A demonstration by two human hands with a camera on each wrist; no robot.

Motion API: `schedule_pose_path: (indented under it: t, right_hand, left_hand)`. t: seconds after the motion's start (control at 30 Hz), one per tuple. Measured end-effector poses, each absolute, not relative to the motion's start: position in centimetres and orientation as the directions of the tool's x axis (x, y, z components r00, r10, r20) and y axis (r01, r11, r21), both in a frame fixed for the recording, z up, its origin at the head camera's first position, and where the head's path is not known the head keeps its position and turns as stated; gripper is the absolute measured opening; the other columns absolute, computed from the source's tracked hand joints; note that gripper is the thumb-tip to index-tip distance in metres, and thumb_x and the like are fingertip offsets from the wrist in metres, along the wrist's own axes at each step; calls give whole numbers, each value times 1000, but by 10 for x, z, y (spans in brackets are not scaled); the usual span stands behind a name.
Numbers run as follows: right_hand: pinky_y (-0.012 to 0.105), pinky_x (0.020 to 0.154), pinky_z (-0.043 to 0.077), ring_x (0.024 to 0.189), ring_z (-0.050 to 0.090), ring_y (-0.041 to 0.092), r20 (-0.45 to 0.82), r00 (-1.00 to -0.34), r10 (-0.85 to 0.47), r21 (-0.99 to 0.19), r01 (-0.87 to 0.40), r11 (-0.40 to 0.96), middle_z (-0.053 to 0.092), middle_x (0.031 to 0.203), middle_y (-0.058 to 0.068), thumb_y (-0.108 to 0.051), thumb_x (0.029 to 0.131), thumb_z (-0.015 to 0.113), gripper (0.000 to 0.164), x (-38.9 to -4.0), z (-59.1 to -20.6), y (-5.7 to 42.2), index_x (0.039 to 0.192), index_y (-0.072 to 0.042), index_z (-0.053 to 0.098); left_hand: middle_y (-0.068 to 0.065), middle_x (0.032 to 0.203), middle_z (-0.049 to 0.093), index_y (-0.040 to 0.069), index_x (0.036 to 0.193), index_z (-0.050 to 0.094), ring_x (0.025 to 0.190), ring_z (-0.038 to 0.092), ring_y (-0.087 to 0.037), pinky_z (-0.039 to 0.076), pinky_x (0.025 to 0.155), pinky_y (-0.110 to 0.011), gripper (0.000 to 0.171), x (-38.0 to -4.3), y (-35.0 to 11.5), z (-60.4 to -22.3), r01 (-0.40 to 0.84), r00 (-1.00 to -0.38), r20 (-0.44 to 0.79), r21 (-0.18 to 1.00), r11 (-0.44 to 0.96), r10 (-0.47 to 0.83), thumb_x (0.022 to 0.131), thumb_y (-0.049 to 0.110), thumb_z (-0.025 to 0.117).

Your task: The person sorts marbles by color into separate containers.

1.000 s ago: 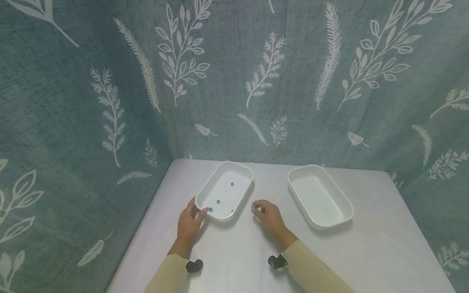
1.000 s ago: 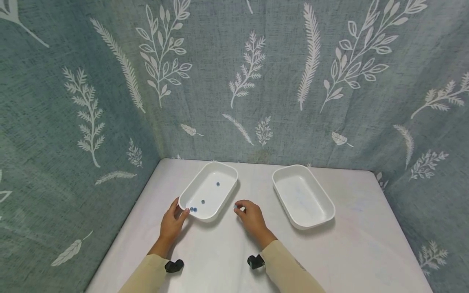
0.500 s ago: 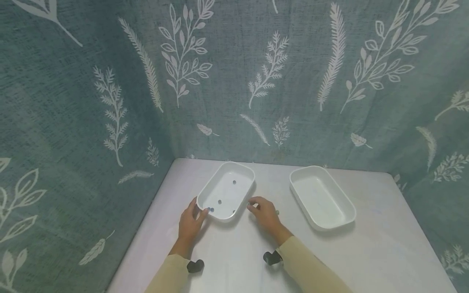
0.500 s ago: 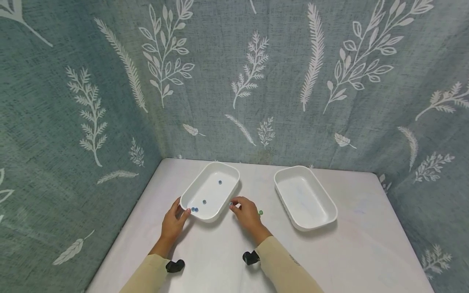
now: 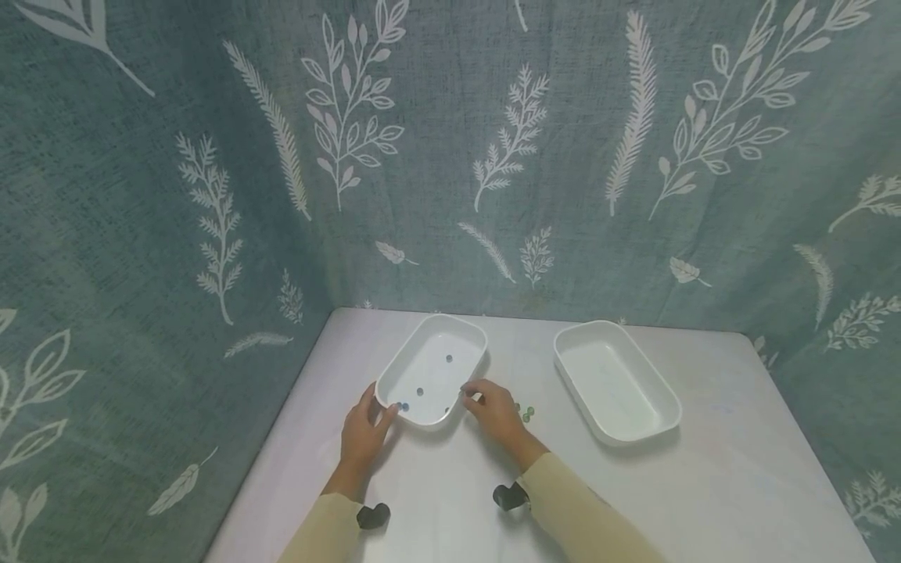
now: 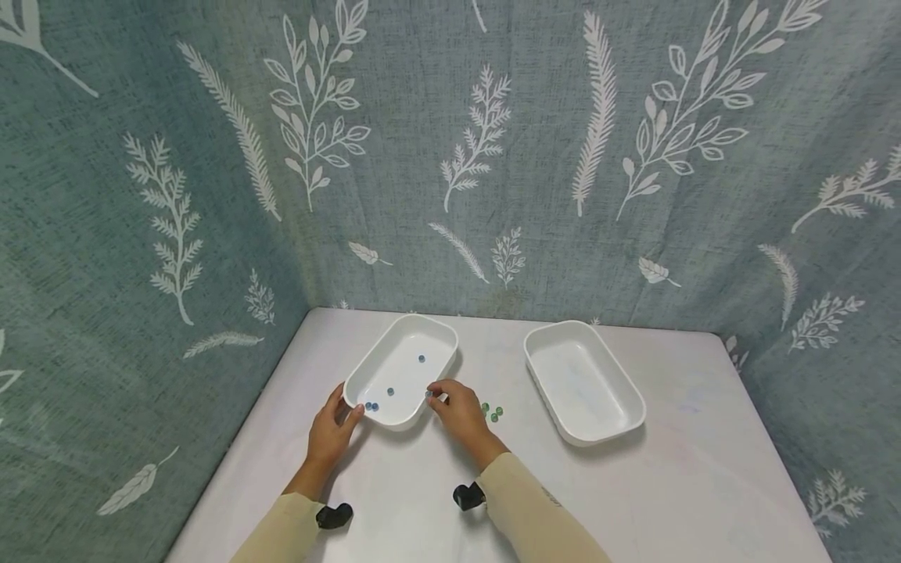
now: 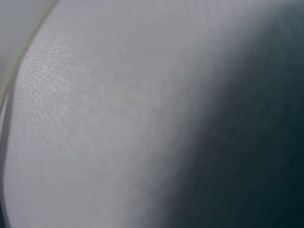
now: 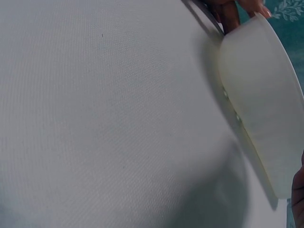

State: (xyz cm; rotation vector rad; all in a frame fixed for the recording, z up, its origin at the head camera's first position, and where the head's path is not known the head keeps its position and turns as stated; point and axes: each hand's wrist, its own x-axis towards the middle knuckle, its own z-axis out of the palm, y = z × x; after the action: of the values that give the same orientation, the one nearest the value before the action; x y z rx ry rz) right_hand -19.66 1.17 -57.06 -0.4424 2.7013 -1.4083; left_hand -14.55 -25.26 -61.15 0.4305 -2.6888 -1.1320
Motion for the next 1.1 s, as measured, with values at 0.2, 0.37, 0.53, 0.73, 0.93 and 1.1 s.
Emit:
schedule_pose_path:
  t: [0.2, 0.37, 0.53, 0.73, 0.93, 1.1]
  right_hand:
    - [27, 69, 50, 81, 55, 9, 51, -959, -279, -810, -203, 550, 65, 107, -8, -27, 95, 62, 21, -196, -572, 5, 115, -21, 66]
    - [27, 68, 50, 80, 55, 8, 52, -960, -276, -809, -203, 551, 64, 103, -9, -31, 95, 61, 25, -196, -572, 1, 117, -20, 66]
    - [26, 66, 50, 77, 55, 8, 53, -956, -287, -812, -209, 545, 63, 97, -11, -33, 95, 61, 25, -195, -571, -1, 116, -20, 67]
    - [27, 66, 49, 77, 55, 8, 34, -957, -287, -797, -199, 571, 62, 98, -11, -35, 95, 60, 27, -195, -571, -5, 117, -20, 66]
    - [27, 68, 49, 78, 55, 8, 39, -958, -283, -794, -202, 573, 61, 94, -11, -34, 95, 61, 26, -196, -573, -7, 117, -19, 66]
    - [28, 71, 49, 82, 56, 8, 51, -956, -288, -793, -214, 570, 64, 100, -9, -33, 95, 62, 27, -198, -576, -7, 118, -19, 66]
  left_hand:
    - [-10, 150, 41, 24, 151, 35, 137, 35, -38, 23, 108, -64, 77, -145, -252, -614, -190, -937, 64, 731, 656, -343, 88, 61, 59]
    - [-9, 150, 41, 24, 151, 35, 137, 35, -37, 24, 108, -63, 74, -146, -252, -615, -181, -935, 77, 734, 655, -345, 89, 55, 61]
    - [-8, 151, 41, 25, 151, 35, 137, 35, -36, 25, 108, -63, 75, -146, -253, -616, -179, -934, 88, 723, 667, -346, 88, 58, 60]
    - [-10, 150, 42, 24, 150, 36, 136, 36, -38, 26, 107, -65, 78, -146, -254, -618, -164, -936, 99, 728, 666, -338, 87, 63, 59]
    - [-9, 150, 42, 25, 150, 36, 136, 36, -37, 25, 107, -64, 76, -146, -254, -618, -170, -934, 99, 723, 670, -344, 88, 61, 58]
    - [-8, 150, 41, 25, 150, 36, 137, 36, -36, 25, 108, -64, 74, -147, -255, -619, -171, -935, 94, 727, 666, -343, 89, 58, 59]
